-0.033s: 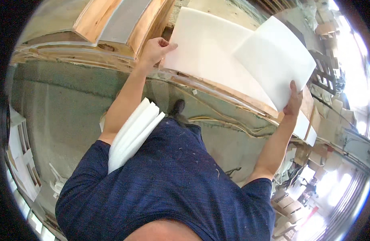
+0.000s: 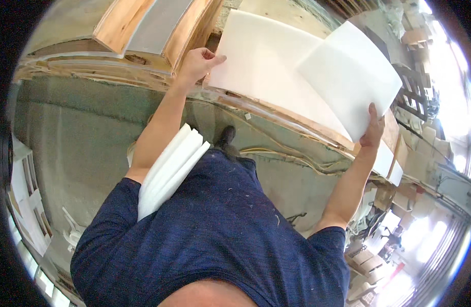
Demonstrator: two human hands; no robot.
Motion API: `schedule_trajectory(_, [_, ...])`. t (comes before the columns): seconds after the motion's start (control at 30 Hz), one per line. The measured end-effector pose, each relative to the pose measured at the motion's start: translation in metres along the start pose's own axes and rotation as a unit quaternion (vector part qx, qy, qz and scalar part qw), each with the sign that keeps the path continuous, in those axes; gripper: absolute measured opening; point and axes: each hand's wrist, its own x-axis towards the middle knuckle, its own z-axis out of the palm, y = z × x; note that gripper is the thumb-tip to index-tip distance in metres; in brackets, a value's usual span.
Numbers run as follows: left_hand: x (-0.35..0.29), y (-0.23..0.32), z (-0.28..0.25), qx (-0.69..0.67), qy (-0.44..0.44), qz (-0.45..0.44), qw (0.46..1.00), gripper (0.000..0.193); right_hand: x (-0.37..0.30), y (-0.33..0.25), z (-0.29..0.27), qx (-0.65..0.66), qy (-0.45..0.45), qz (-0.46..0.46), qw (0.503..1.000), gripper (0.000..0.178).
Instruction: The person sprays a clear liquid onto wooden furniture frames using a spray gun, then places white foam sheets onto the frames. The person handles the foam sheets one by one and positions them on the wooden structures.
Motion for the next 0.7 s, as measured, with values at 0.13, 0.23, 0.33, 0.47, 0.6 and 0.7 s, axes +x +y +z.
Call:
schedule_trajectory(0.13, [0.010,-0.026,0.003,0.004,0.007,-0.003,1.000,0.041,-0.014,0.005,0.009,-0.010,0.009,0.009,1.000,0.054])
schedule_trajectory(0.23, [0.013,-0.034,0.005,0.003,0.005,-0.039,0.999,0.041,-0.017,0.019,0.005,-0.005,0.012,0.012,1.000,0.054])
schedule_trajectory(0.33, [0.011,-0.033,0.002,-0.015,-0.004,-0.062,0.998,0.040,-0.017,0.028,0.001,-0.012,0.004,0.024,1.000,0.057])
schedule_trajectory(0.47, [0.006,-0.025,-0.003,-0.007,-0.009,-0.089,0.996,0.039,-0.015,0.036,0.004,-0.010,-0.011,0.024,1.000,0.058])
schedule_trajectory(0.6, [0.012,-0.037,-0.004,0.054,0.005,-0.043,0.998,0.040,-0.011,0.041,0.013,-0.020,-0.010,0.019,1.000,0.059])
schedule_trajectory(0.7, [0.010,-0.035,-0.002,0.104,0.012,-0.043,0.994,0.043,-0.008,0.047,0.016,-0.035,0.005,0.012,0.999,0.061])
